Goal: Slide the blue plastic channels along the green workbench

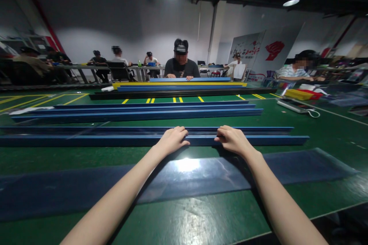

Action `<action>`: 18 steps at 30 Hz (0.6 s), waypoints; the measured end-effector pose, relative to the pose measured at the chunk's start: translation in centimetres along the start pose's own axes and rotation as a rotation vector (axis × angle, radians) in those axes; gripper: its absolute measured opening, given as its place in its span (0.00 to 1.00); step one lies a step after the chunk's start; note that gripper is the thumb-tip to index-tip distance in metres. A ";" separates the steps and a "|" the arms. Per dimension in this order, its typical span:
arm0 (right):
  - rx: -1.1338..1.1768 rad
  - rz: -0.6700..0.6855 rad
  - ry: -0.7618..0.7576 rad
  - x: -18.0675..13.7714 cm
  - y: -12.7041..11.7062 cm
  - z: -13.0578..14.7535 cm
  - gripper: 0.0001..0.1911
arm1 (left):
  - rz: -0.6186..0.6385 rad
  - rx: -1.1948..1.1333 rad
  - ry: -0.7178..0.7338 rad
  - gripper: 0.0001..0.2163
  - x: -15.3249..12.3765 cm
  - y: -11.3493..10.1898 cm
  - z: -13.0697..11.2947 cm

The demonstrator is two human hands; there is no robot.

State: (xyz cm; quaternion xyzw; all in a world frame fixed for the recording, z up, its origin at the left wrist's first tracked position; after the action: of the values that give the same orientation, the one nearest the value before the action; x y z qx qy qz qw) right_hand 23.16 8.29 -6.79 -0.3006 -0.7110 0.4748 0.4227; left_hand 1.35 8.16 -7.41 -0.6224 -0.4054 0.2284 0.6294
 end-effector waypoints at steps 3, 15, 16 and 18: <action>0.000 -0.005 0.007 0.0 0.0 0.1 0.08 | 0.008 -0.001 0.002 0.11 0.1 0.2 0.0; -0.014 -0.033 -0.071 0.2 0.6 1.8 0.13 | 0.024 0.002 0.004 0.10 0.0 0.0 -0.3; -0.015 -0.038 -0.079 0.2 0.7 1.9 0.12 | 0.025 0.006 0.005 0.10 0.0 0.0 -0.3; -0.009 -0.051 -0.087 0.2 0.8 1.9 0.11 | 0.025 0.019 0.007 0.11 0.0 0.0 -0.3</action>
State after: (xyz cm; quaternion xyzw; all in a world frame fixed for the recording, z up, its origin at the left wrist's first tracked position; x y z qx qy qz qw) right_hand 21.37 7.97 -7.80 -0.2636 -0.7383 0.4731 0.4020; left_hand 1.57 7.97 -7.35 -0.6223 -0.3932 0.2381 0.6336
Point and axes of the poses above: each hand's wrist, its own x-axis towards the middle knuckle, its own y-axis out of the palm, z = x × y, the point moved 3 cm from there along x, towards the middle knuckle, and after that the axes turned 9 degrees about -x, right-handed, at the moved point
